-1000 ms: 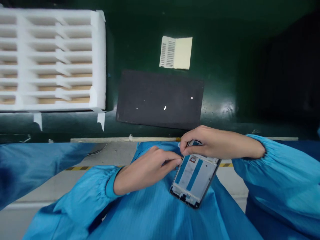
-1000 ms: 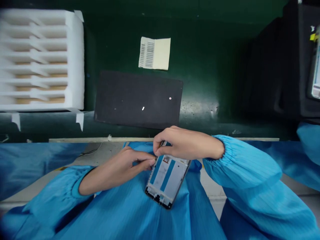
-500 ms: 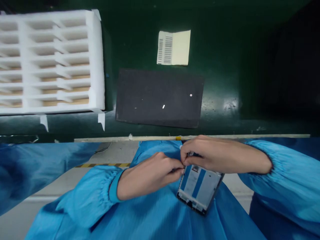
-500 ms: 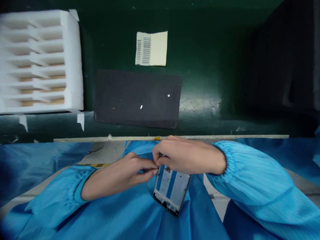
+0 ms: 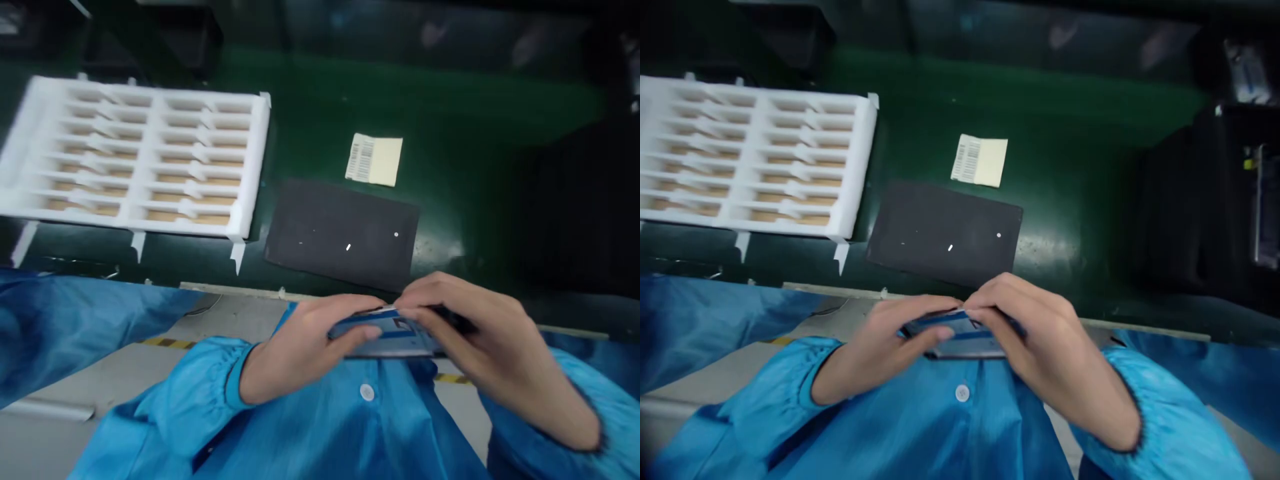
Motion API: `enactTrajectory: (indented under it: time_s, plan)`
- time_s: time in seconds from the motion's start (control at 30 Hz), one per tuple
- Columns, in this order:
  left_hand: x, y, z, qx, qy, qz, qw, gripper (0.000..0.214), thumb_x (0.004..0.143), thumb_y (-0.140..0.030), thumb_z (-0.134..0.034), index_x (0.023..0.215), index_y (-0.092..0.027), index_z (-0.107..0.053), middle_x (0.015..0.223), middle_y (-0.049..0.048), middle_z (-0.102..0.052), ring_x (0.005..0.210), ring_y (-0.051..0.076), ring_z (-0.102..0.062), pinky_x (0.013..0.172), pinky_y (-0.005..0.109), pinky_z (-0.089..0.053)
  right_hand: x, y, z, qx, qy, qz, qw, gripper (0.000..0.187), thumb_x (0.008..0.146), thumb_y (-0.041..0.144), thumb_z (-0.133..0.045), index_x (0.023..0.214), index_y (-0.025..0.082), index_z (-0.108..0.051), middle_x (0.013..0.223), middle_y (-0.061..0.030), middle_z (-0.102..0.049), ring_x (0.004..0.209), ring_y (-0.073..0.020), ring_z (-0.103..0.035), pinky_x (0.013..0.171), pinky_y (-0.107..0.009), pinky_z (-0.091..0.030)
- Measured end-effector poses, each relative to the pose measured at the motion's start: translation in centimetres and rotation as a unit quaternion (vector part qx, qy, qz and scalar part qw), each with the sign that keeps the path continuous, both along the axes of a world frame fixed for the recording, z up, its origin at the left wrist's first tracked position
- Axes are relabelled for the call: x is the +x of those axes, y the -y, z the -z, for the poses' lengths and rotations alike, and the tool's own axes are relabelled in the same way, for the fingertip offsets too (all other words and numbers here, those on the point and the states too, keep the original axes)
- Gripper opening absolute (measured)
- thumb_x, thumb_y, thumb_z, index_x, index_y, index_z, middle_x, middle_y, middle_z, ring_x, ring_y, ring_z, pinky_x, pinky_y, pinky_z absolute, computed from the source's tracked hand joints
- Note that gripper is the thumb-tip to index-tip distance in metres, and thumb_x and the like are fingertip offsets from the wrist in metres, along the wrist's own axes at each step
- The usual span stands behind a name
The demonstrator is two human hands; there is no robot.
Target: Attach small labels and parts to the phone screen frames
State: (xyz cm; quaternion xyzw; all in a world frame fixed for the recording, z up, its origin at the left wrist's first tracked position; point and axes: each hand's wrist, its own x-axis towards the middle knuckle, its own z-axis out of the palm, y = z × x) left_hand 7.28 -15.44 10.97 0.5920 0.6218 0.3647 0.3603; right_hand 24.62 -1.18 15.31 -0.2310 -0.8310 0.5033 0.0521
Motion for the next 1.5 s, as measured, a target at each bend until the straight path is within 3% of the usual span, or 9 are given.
enactTrajectory:
  time_s: [0.17,0.27,0.4,0.63,0.8,1.0,1.13,1.3,1.5]
  plan:
    - [-4.0,0.6,-0.8,0.166,-0.189,-0.034,0.967,0.021,0.092,-0.013,-0.061,0.113,-0.017,-0.063,0.102,0.0031,-0.075,0.087,0.015,-0.072,0.073,0.025,-0.053,-3.4,2.2,0.6,0.155,-0.107,-0.010,0.982,0.018,0.097,0.014,-0.050,0.106,0.021,-0.063,0.100,-0.0068,-0.067,0.091,-0.0192,-0.063,0.078,-0.033,-0.054]
    - [-6.4,1.3,-1.0,0.183,-0.289,-0.012,0.940,0.029,0.090,-0.009,-0.060,0.117,-0.017,-0.063,0.107,0.0067,-0.074,0.091,0.019,-0.072,0.073,0.029,-0.052,-5.3,1.8,1.2,0.145,-0.133,-0.011,0.980,0.024,0.098,0.021,-0.051,0.120,0.022,-0.060,0.114,-0.0082,-0.065,0.105,-0.0216,-0.062,0.088,-0.037,-0.053]
    - [-8.9,2.0,-1.3,0.175,-0.355,-0.054,0.917,0.035,0.089,-0.008,-0.062,0.121,-0.022,-0.063,0.108,0.0049,-0.074,0.087,0.020,-0.072,0.073,0.031,-0.053,-6.5,-1.5,3.7,0.142,-0.115,0.100,0.978,0.023,0.099,0.029,-0.049,0.117,0.024,-0.063,0.113,-0.0079,-0.066,0.108,-0.0235,-0.061,0.094,-0.041,-0.051]
    - [-10.9,2.0,-0.7,0.167,-0.379,-0.134,0.900,0.037,0.089,-0.013,-0.064,0.124,-0.026,-0.061,0.108,0.0033,-0.074,0.082,0.019,-0.069,0.072,0.032,-0.052,-7.3,-4.7,8.3,0.163,0.016,-0.092,0.982,0.013,0.097,0.022,-0.050,0.097,0.021,-0.063,0.099,-0.0080,-0.061,0.095,-0.0227,-0.056,0.084,-0.039,-0.046]
    - [-11.0,0.3,0.5,0.152,-0.358,-0.150,0.909,0.025,0.094,-0.021,-0.059,0.118,-0.027,-0.065,0.108,0.0012,-0.074,0.087,0.019,-0.071,0.076,0.031,-0.051,-7.6,-4.3,8.1,0.144,0.023,-0.092,0.985,0.014,0.099,0.022,-0.046,0.094,0.020,-0.060,0.098,-0.0074,-0.059,0.094,-0.0217,-0.054,0.085,-0.037,-0.043]
    - [-10.3,-2.5,1.3,0.163,-0.386,-0.146,0.896,0.020,0.097,-0.023,-0.054,0.113,-0.022,-0.067,0.104,0.0023,-0.076,0.084,0.018,-0.072,0.069,0.029,-0.047,-6.7,-3.7,7.0,0.049,-0.059,0.092,0.993,0.013,0.099,0.028,-0.051,0.089,0.021,-0.056,0.092,-0.0035,-0.058,0.087,-0.0171,-0.057,0.078,-0.030,-0.045]
    - [-9.5,-3.8,1.6,0.186,-0.397,-0.091,0.894,0.021,0.099,-0.016,-0.049,0.110,-0.018,-0.067,0.101,0.0034,-0.076,0.080,0.016,-0.071,0.067,0.027,-0.045,-7.1,-2.3,5.2,0.146,-0.132,0.143,0.970,0.010,0.098,0.020,-0.052,0.089,0.022,-0.057,0.090,-0.0031,-0.059,0.086,-0.0171,-0.058,0.078,-0.031,-0.047]
    - [-9.0,-3.8,2.0,0.237,-0.381,-0.078,0.890,0.017,0.097,-0.017,-0.054,0.110,-0.015,-0.066,0.099,0.0034,-0.075,0.084,0.015,-0.071,0.070,0.027,-0.047,-9.0,-1.4,5.0,0.341,-0.189,0.091,0.916,0.012,0.093,0.013,-0.059,0.100,0.023,-0.059,0.101,-0.0074,-0.062,0.094,-0.0211,-0.060,0.081,-0.037,-0.050]
    - [-8.8,-2.8,2.4,0.256,-0.322,-0.098,0.906,0.011,0.095,-0.019,-0.061,0.103,-0.013,-0.065,0.096,0.0031,-0.076,0.084,0.015,-0.071,0.074,0.027,-0.049,-10.3,-1.7,5.6,0.376,-0.169,-0.017,0.911,0.014,0.092,0.009,-0.059,0.102,0.020,-0.059,0.097,-0.0075,-0.068,0.091,-0.0202,-0.063,0.080,-0.037,-0.049]
